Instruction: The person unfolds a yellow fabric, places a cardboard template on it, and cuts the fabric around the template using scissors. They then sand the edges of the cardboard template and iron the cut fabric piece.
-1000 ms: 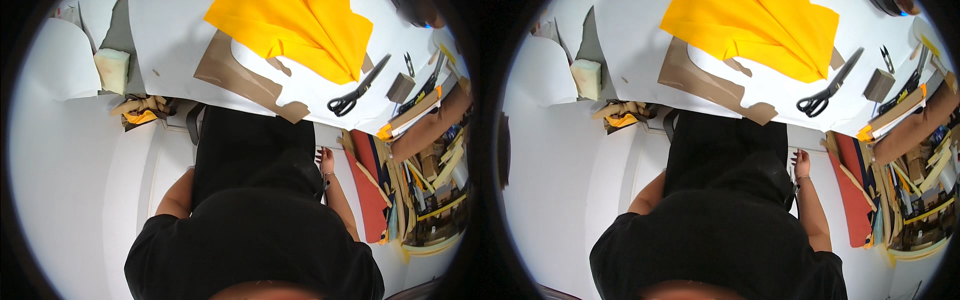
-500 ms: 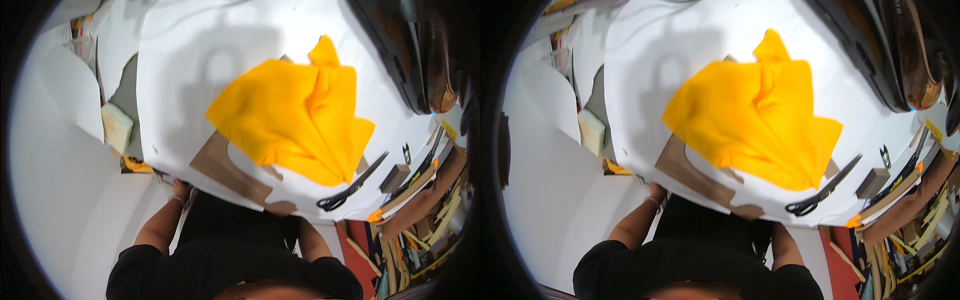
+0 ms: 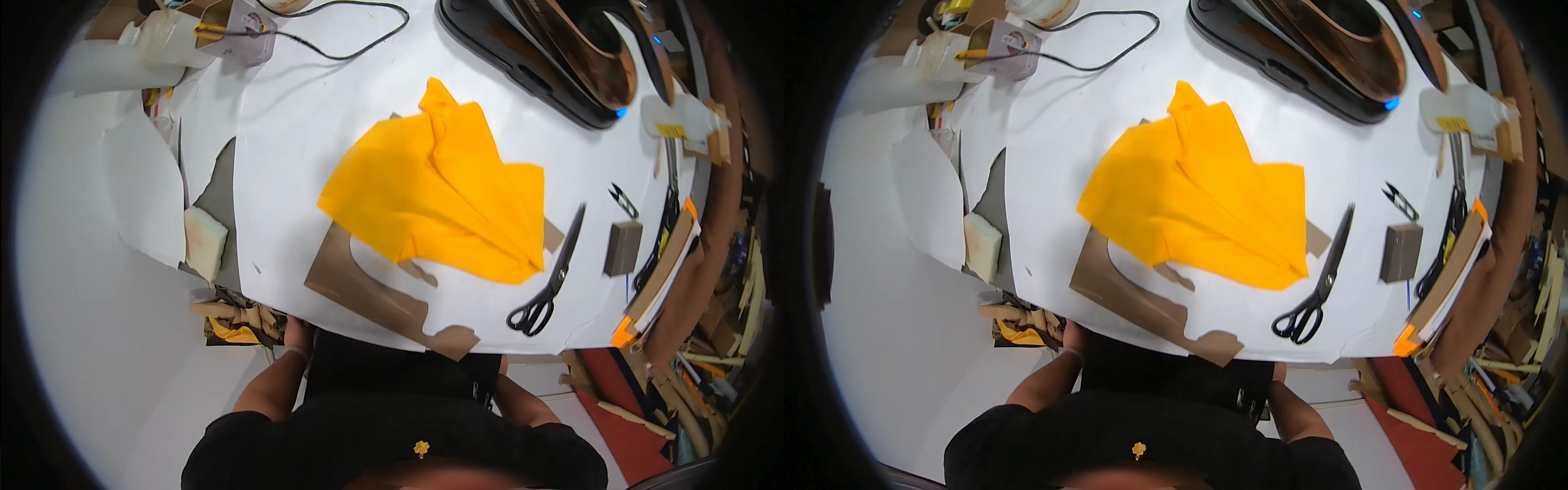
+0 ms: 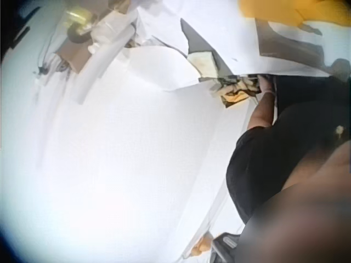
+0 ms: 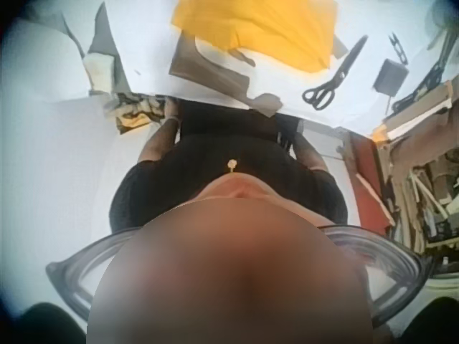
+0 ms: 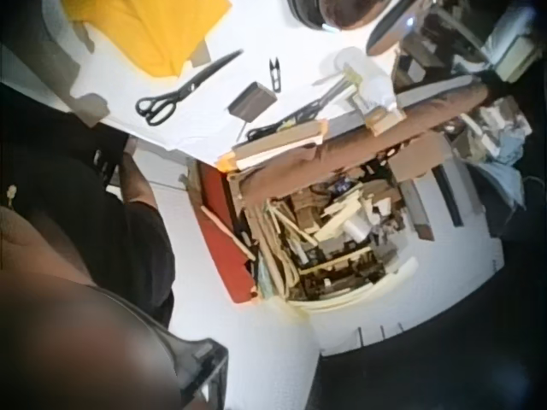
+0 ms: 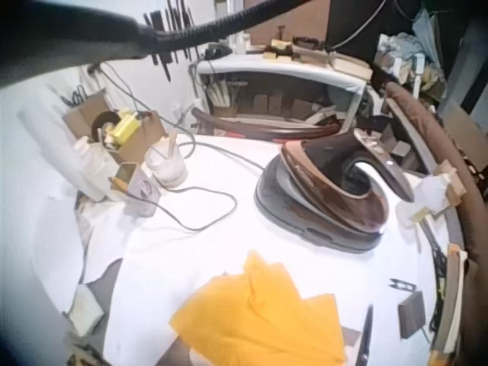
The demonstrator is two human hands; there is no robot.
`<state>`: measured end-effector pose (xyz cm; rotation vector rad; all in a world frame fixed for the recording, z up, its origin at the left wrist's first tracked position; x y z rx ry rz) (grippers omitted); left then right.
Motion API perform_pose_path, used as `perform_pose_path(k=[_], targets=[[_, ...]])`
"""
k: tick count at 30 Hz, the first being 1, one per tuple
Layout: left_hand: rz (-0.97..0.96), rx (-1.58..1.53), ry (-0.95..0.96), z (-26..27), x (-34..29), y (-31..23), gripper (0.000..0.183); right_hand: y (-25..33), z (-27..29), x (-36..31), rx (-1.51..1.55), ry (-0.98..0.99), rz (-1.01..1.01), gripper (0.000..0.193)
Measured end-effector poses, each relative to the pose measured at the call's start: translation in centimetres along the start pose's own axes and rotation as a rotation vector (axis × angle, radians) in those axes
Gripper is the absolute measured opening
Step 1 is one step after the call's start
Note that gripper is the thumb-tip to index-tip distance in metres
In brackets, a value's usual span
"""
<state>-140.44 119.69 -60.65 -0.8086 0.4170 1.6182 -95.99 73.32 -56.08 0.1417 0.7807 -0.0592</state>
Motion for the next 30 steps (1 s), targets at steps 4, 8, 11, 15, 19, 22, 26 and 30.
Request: perform_pose_path(k=[4,8,11,15,19,22,26,30], targets=[[-0.210,0.178,-0.240,1.6,-1.2,-5.9,0.028,-6.2,0.1,3.7,0.054,-0.101,-0.020,0.048],[-0.302,-0.067,-0.390,2.7,-1.3,-6.7,0.023,-2.8,1.8,2.6,0.074,-0.131,0.066,0.050],[-0.370,-0.019,-0.375,1.6,-0.3,-8.6,0.034,-4.8,0.0,4.8,-0.177,-0.117,0.327,0.049],[-0.554,0.297,-0.413,2.4,-4.0,-8.8,0.040,3.0,3.7,2.4,-0.520,-0.158,0.489,0.043],[-1.019,0.166,-0.473,5.3,-9.1,-18.8,0.041,12.5,8.8,-3.5,-0.116,-0.421,0.702,0.059],[-1.001,0.313,-0.292,3.0,-6.8,-21.5,0.050,14.8,6.1,-1.2,-0.248,-0.362,0.894,0.060],[-1.090,0.281,-0.071,1.5,-4.6,-18.1,0.039,13.6,3.2,-3.1,-0.216,-0.193,1.089,0.047],[-0.762,0.304,0.794,1.3,-17.9,-9.4,0.040,8.3,5.0,-16.0,0.059,0.289,0.885,0.038]])
Point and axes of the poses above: each hand's wrist, its own x-axis towards the middle knuckle, its own z-axis out of the back of the hand, y = z × x, the point moved 7 cm from there along x, towards the middle knuckle, and after that the axes turned 8 degrees about z, right-handed, at the moved point
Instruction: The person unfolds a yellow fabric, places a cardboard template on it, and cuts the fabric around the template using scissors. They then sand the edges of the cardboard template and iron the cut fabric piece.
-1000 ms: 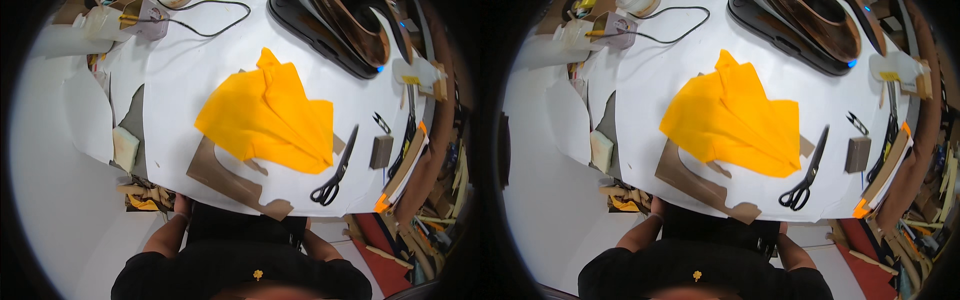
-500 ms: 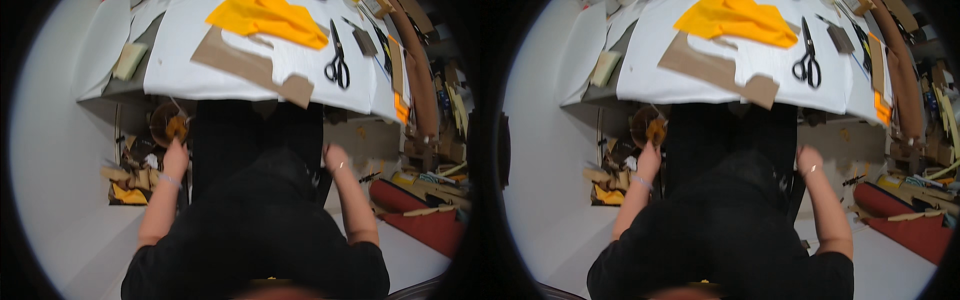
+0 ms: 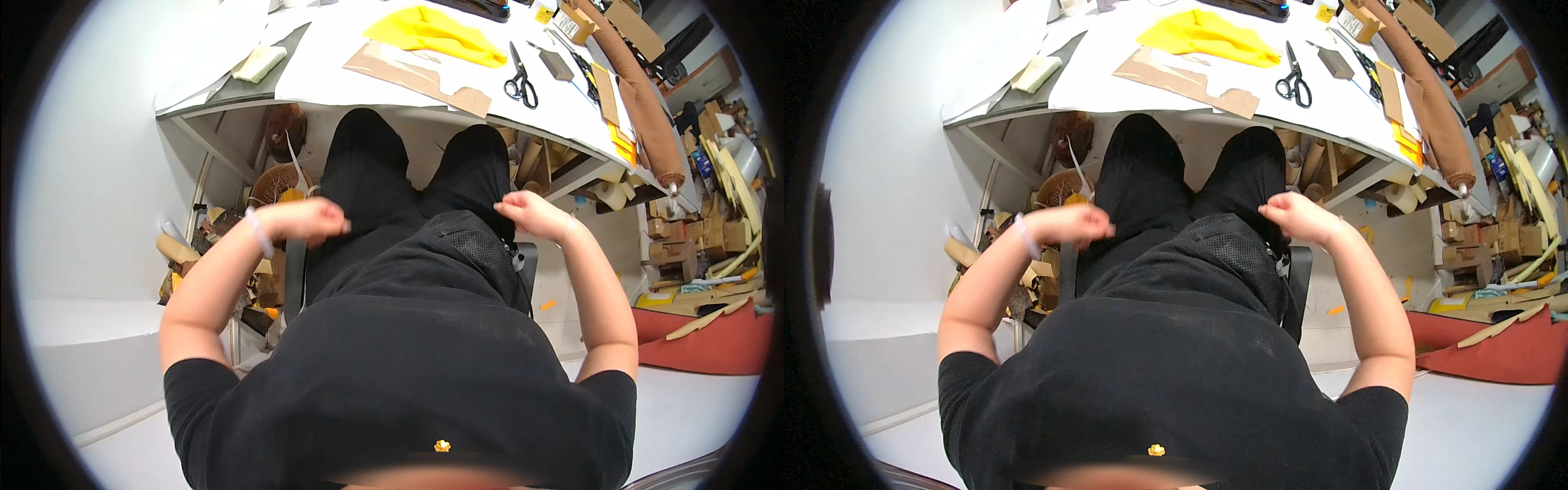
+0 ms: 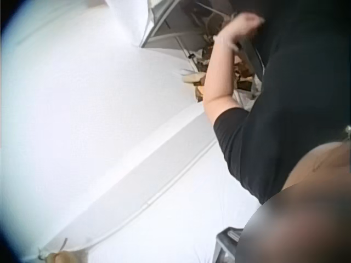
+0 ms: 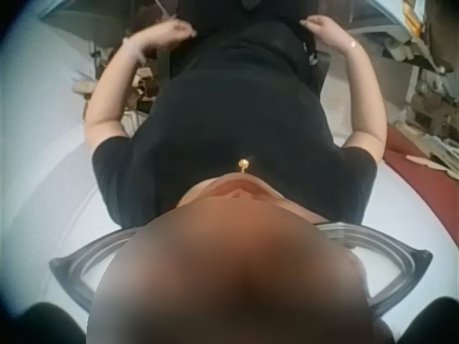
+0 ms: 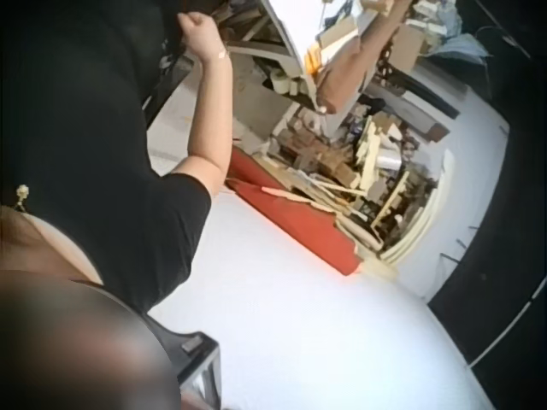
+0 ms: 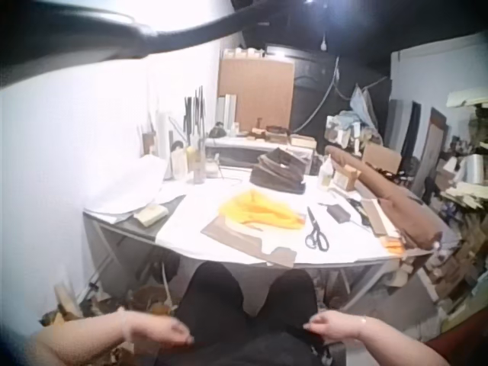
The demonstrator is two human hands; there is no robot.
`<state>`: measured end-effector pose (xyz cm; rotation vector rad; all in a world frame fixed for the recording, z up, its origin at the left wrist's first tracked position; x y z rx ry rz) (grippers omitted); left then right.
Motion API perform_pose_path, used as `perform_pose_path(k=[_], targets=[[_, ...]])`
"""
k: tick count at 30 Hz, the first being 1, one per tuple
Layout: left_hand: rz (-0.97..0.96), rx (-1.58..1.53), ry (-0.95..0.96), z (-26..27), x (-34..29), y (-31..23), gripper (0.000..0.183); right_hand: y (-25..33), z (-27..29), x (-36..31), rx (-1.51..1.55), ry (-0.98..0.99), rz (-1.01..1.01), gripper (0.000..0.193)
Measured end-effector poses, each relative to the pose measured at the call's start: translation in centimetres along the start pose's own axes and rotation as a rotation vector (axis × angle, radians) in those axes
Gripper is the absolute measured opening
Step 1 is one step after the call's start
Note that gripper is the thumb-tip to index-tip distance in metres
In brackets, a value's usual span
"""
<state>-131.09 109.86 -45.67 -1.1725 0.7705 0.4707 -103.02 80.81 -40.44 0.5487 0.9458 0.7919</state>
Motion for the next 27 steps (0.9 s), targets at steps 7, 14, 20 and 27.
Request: perform_pose_path(k=[7,14,20,27], targets=[[0.235,0.294,-0.118,0.3,-6.0,0.5,0.037,5.0,-2.0,-5.1,0.020,0.370,0.008,0.042],[-0.361,0.723,-0.799,4.5,-2.1,-11.2,0.017,9.5,5.6,0.9,-0.251,-0.081,0.201,0.040],[-0.743,0.902,-1.217,6.3,5.1,-21.1,0.058,12.5,6.5,9.7,-0.794,-0.579,0.767,0.059],[-0.618,0.884,-1.107,7.8,8.8,-21.7,0.067,8.7,9.8,8.2,-1.025,-0.809,0.372,0.067]])
Point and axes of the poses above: each hand's wrist, its own x-axis towards the middle knuckle, its own z-axis out of the back of the hand, y = z × x, the point moved 7 cm from there along x, towards the middle knuckle, and after that the axes turned 8 degrees about z, right-handed, at the moved point
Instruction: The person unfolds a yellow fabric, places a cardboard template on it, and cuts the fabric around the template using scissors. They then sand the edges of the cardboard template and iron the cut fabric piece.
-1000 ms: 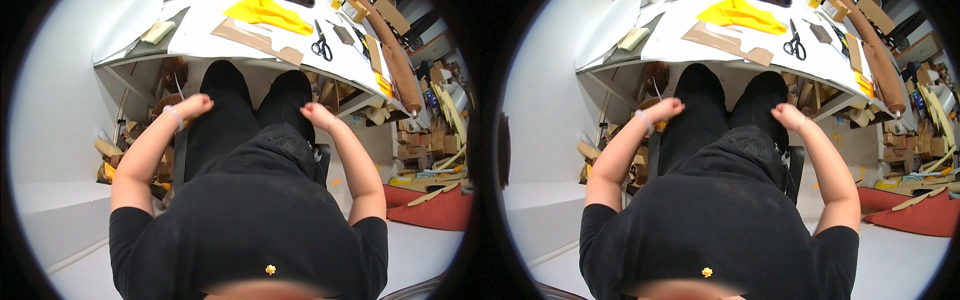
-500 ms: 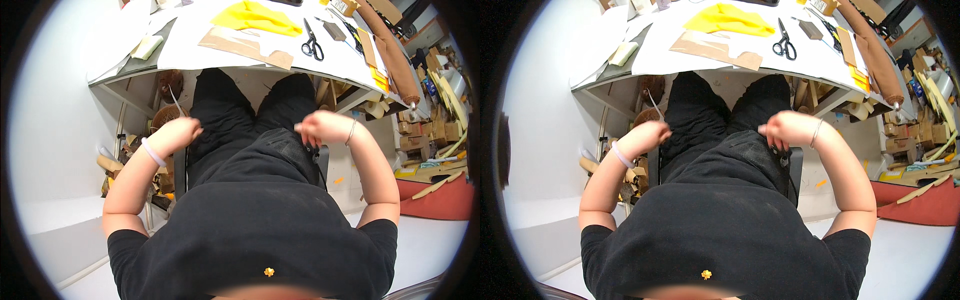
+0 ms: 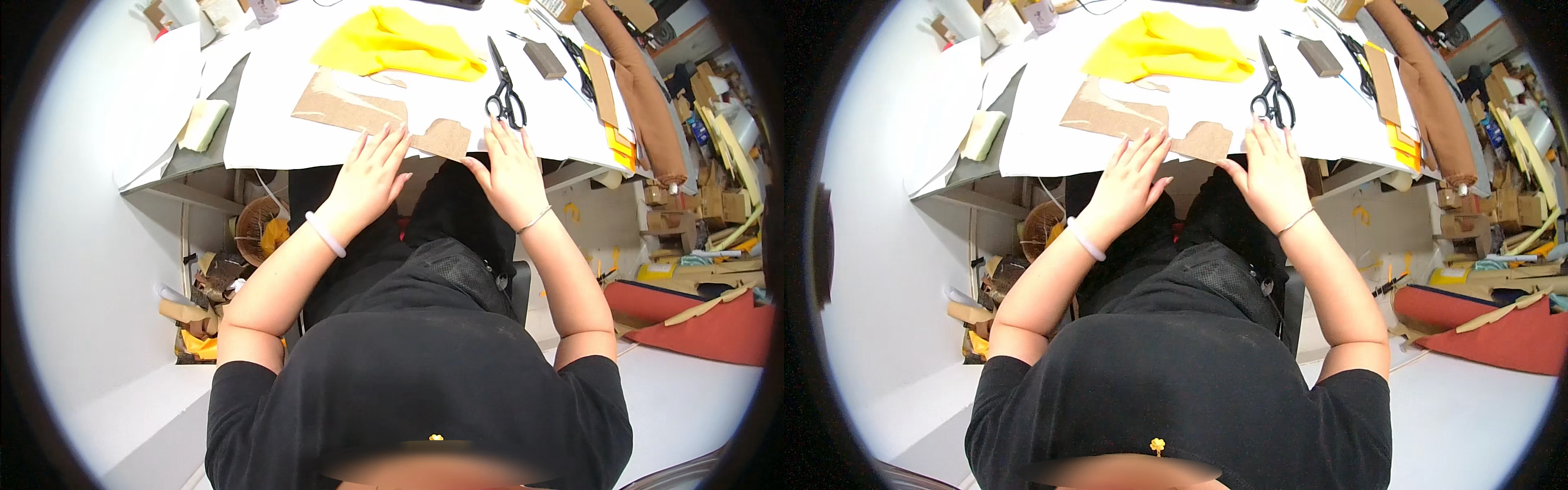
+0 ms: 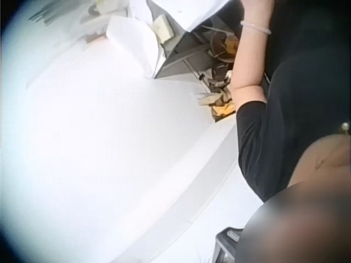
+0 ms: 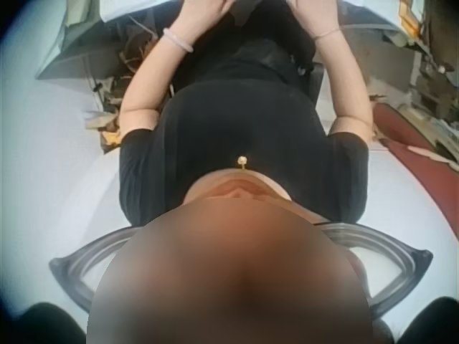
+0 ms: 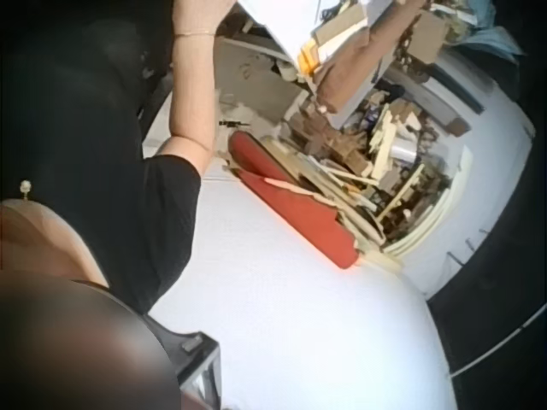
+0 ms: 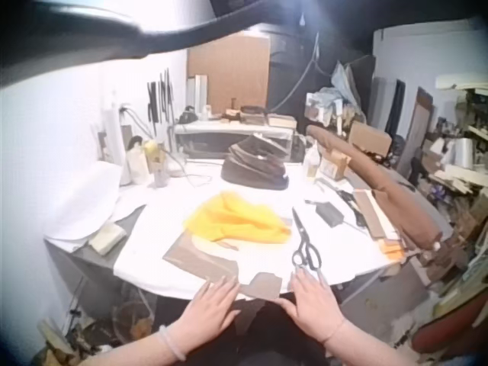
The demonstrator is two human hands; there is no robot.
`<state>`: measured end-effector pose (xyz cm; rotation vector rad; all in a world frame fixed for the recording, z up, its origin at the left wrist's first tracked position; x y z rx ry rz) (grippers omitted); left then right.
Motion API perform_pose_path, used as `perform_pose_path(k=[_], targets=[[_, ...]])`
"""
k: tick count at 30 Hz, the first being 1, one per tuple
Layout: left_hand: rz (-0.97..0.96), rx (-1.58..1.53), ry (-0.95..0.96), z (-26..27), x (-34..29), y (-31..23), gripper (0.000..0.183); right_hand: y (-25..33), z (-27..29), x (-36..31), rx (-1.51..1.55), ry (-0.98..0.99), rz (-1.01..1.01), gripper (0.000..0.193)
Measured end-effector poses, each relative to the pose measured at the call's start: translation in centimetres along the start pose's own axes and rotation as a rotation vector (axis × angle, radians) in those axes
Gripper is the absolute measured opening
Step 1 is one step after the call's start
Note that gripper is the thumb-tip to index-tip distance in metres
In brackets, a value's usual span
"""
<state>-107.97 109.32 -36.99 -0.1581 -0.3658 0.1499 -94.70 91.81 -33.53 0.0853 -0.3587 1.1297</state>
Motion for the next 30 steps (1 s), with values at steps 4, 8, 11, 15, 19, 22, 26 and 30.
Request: perform_pose_path(k=[4,8,11,15,19,22,26,30], targets=[[0.041,-0.009,0.049,1.1,-0.1,0.3,0.065,5.6,-0.1,2.8,0.362,-0.002,0.339,0.064],[0.063,-0.037,0.068,2.3,0.5,1.9,0.057,-0.2,-1.9,5.1,0.149,0.107,0.021,0.061],[0.085,-0.023,0.071,3.4,0.8,3.0,0.050,-2.3,-1.6,9.2,0.353,-0.027,0.007,0.054],[0.130,0.011,0.061,5.3,0.8,4.8,0.045,-2.5,-4.8,16.4,0.247,-0.109,0.044,0.046],[0.228,0.040,0.019,6.5,0.2,7.9,0.044,-4.0,-7.8,20.3,0.307,-0.044,0.104,0.030],[0.325,0.092,0.008,7.5,-0.9,11.0,0.045,-8.1,-5.8,21.9,0.682,-0.279,-0.163,0.023],[0.448,0.150,0.018,8.2,-1.9,13.7,0.050,-19.8,-1.9,21.6,1.163,-0.702,-0.538,0.030],[0.534,0.134,0.095,6.6,-2.7,14.6,0.060,-24.8,5.3,19.3,1.123,-0.915,-0.728,0.034]])
Point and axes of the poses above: each hand's wrist, its own x-axis towards the middle knuckle, its own z-axis out of the back of the hand, y = z × x, the point moved 7 cm from there along x, towards the middle knuckle, and after that the axes turned 8 degrees about z, right-handed, at the moved point
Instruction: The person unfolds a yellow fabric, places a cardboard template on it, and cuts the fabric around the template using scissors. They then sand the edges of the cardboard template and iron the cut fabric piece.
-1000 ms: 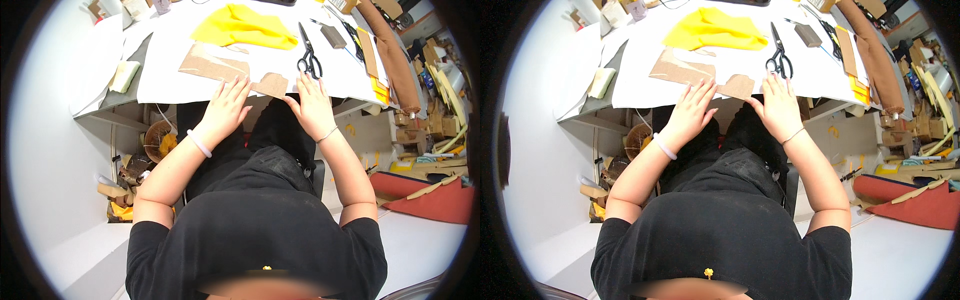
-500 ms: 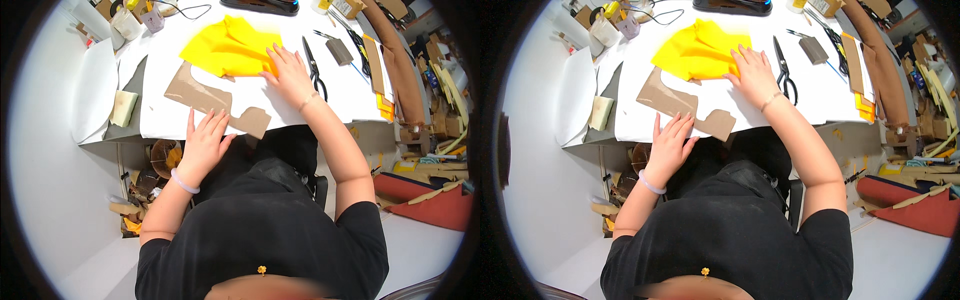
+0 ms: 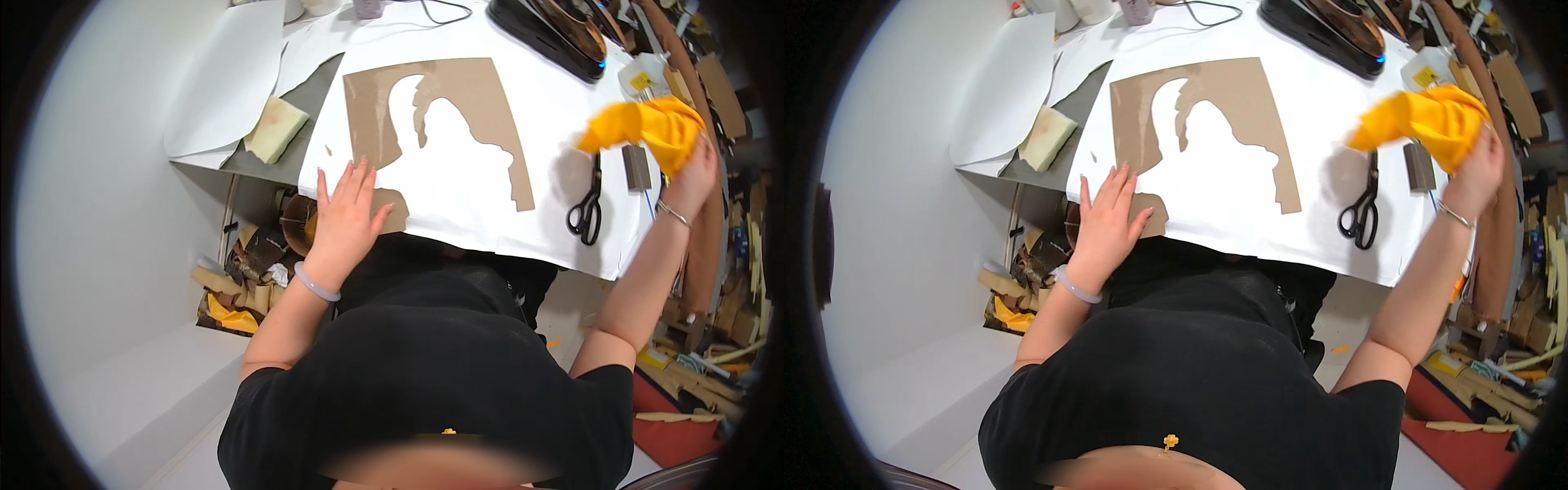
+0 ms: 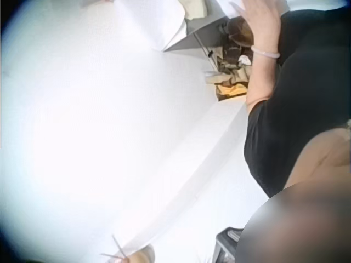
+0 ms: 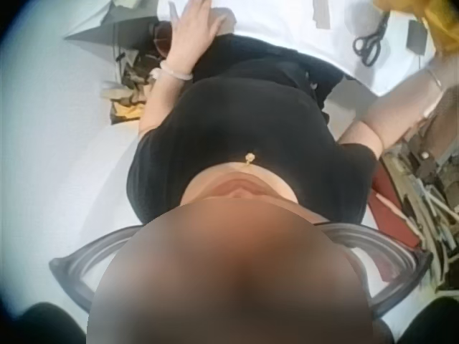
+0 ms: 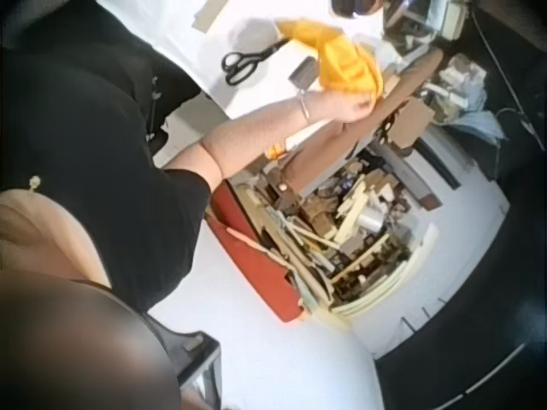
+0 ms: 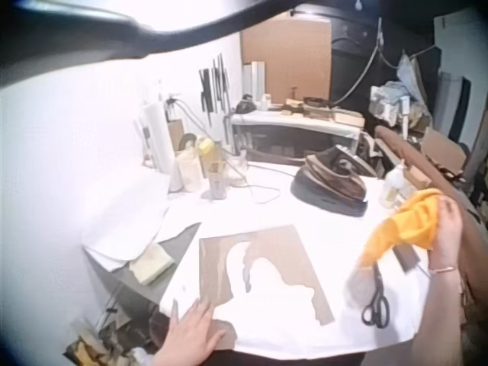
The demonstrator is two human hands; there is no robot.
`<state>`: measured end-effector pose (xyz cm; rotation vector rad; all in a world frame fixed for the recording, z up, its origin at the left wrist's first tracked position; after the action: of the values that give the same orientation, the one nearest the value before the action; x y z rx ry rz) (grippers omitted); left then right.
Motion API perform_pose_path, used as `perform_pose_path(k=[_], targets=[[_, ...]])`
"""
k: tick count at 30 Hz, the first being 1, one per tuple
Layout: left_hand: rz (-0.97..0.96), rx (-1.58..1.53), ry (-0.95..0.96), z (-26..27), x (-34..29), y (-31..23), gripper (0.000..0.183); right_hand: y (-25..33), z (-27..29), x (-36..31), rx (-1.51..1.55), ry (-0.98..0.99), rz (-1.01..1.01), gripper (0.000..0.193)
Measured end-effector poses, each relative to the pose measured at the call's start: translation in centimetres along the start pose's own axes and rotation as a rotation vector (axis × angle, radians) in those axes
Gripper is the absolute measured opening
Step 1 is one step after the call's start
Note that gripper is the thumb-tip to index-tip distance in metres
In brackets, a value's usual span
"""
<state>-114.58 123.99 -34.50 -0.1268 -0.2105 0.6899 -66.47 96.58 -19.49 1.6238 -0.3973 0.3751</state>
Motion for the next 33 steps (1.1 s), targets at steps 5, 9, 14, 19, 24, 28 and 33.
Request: perform_pose_path(k=[5,9,14,19,24,28,33], targets=[[0.013,-0.082,0.015,0.1,-0.4,0.5,0.061,-3.5,1.2,1.8,-0.376,0.375,0.022,0.043],[0.130,-0.453,0.013,0.8,-0.1,2.3,0.061,-4.6,-5.2,-9.9,-0.835,0.698,0.522,0.053],[0.584,-1.292,0.062,-1.0,3.2,4.9,0.063,-5.7,-9.9,-21.9,-0.505,0.955,-0.104,0.059],[0.841,-1.540,0.149,-2.6,6.0,8.3,0.058,-8.1,-11.5,-22.1,-0.331,0.923,-0.300,0.060],[0.754,-1.564,0.486,-3.2,10.0,9.3,0.038,-7.9,-10.5,-20.7,-0.250,1.036,-0.373,0.056],[0.669,-1.522,0.373,-4.5,11.7,9.7,0.030,-6.9,-2.7,-11.2,-0.386,0.569,-0.058,0.059],[0.531,-1.566,0.256,-2.6,11.0,9.0,0.034,-11.5,9.4,-2.8,-1.112,0.429,0.157,0.120]])
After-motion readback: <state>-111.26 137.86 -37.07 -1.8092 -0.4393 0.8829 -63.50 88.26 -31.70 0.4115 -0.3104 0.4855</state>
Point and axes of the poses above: each hand's wrist, its own x-axis towards the middle knuckle, its own z-axis out of the back of the hand, y = z × x, the point moved 7 cm from there along x, towards the middle knuckle, and after that the axes turned 8 degrees about z, right-handed, at the moved point
